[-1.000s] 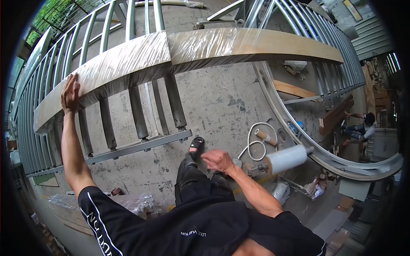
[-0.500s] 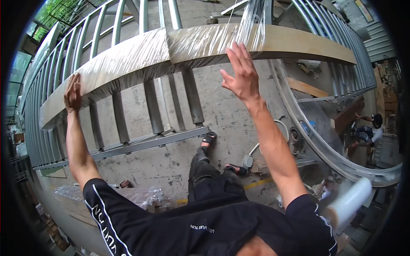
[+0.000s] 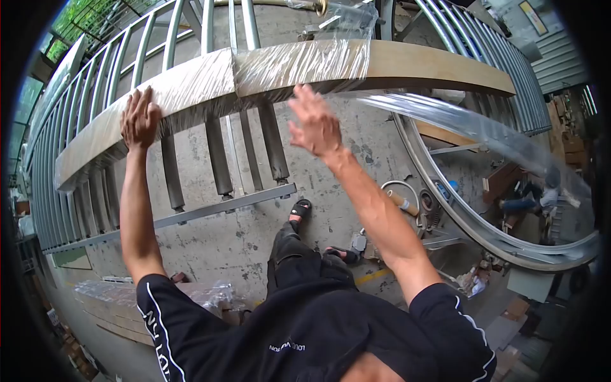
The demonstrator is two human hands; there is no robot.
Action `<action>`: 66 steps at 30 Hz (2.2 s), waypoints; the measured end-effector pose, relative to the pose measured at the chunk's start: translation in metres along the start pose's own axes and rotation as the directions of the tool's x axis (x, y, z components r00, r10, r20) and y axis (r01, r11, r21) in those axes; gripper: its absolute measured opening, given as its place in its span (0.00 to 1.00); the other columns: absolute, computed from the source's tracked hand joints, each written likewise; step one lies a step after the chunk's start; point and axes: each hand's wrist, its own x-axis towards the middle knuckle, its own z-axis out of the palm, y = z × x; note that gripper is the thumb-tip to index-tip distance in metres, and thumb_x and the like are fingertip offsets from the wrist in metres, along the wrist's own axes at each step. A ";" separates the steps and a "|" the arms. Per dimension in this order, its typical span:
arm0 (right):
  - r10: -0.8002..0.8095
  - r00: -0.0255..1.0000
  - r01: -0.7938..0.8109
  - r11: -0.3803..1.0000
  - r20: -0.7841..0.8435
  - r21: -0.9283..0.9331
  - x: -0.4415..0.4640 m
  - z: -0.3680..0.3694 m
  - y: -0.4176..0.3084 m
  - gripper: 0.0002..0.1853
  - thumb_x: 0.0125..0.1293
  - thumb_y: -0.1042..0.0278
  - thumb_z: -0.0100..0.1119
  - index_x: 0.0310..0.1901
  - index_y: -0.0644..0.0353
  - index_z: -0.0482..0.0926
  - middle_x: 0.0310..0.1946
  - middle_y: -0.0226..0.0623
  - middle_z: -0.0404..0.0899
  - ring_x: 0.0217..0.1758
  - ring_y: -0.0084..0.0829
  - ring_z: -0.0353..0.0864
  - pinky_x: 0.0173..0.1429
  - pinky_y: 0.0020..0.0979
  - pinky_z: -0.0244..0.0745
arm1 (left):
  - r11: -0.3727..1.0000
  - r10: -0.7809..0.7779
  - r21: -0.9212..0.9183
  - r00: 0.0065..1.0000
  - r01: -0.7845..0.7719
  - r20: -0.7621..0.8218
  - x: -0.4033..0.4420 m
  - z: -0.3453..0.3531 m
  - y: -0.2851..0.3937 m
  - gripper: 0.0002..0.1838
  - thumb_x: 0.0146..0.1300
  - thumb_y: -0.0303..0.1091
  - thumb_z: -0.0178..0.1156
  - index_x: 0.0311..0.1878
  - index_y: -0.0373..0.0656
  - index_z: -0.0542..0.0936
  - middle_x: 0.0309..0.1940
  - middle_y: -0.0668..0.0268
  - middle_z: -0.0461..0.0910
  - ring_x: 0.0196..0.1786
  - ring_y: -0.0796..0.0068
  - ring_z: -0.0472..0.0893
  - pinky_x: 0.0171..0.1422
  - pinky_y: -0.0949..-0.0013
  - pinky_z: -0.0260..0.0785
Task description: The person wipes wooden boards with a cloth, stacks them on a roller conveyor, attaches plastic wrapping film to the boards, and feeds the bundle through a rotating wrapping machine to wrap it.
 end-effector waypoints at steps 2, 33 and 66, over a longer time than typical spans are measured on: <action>-0.023 1.000 0.022 0.974 0.006 0.223 -0.031 0.013 -0.020 0.24 0.55 0.60 0.61 0.53 0.61 0.75 0.64 0.48 0.64 0.70 0.44 0.61 0.70 0.40 0.61 | 0.999 0.014 -0.041 0.999 -0.016 -0.047 -0.001 0.004 -0.005 0.38 0.63 0.70 0.26 0.64 0.61 0.71 0.66 0.61 0.65 0.70 0.58 0.61 0.71 0.53 0.49; -0.163 0.985 0.141 0.954 0.062 0.266 -0.139 0.047 0.013 0.20 0.59 0.62 0.55 0.53 0.60 0.77 0.68 0.42 0.60 0.74 0.39 0.53 0.75 0.41 0.47 | 0.995 0.091 -0.026 0.995 -0.092 -0.029 0.011 0.010 -0.028 0.37 0.63 0.68 0.30 0.64 0.55 0.71 0.66 0.60 0.66 0.70 0.58 0.62 0.71 0.58 0.55; -0.050 0.999 0.048 0.988 -0.015 -0.147 -0.008 -0.004 0.127 0.39 0.52 0.53 0.66 0.65 0.58 0.65 0.68 0.43 0.59 0.72 0.42 0.55 0.72 0.47 0.51 | 0.978 0.207 0.019 0.978 -0.206 -0.039 0.017 0.001 -0.033 0.33 0.67 0.58 0.29 0.62 0.48 0.72 0.64 0.61 0.68 0.71 0.56 0.60 0.73 0.55 0.51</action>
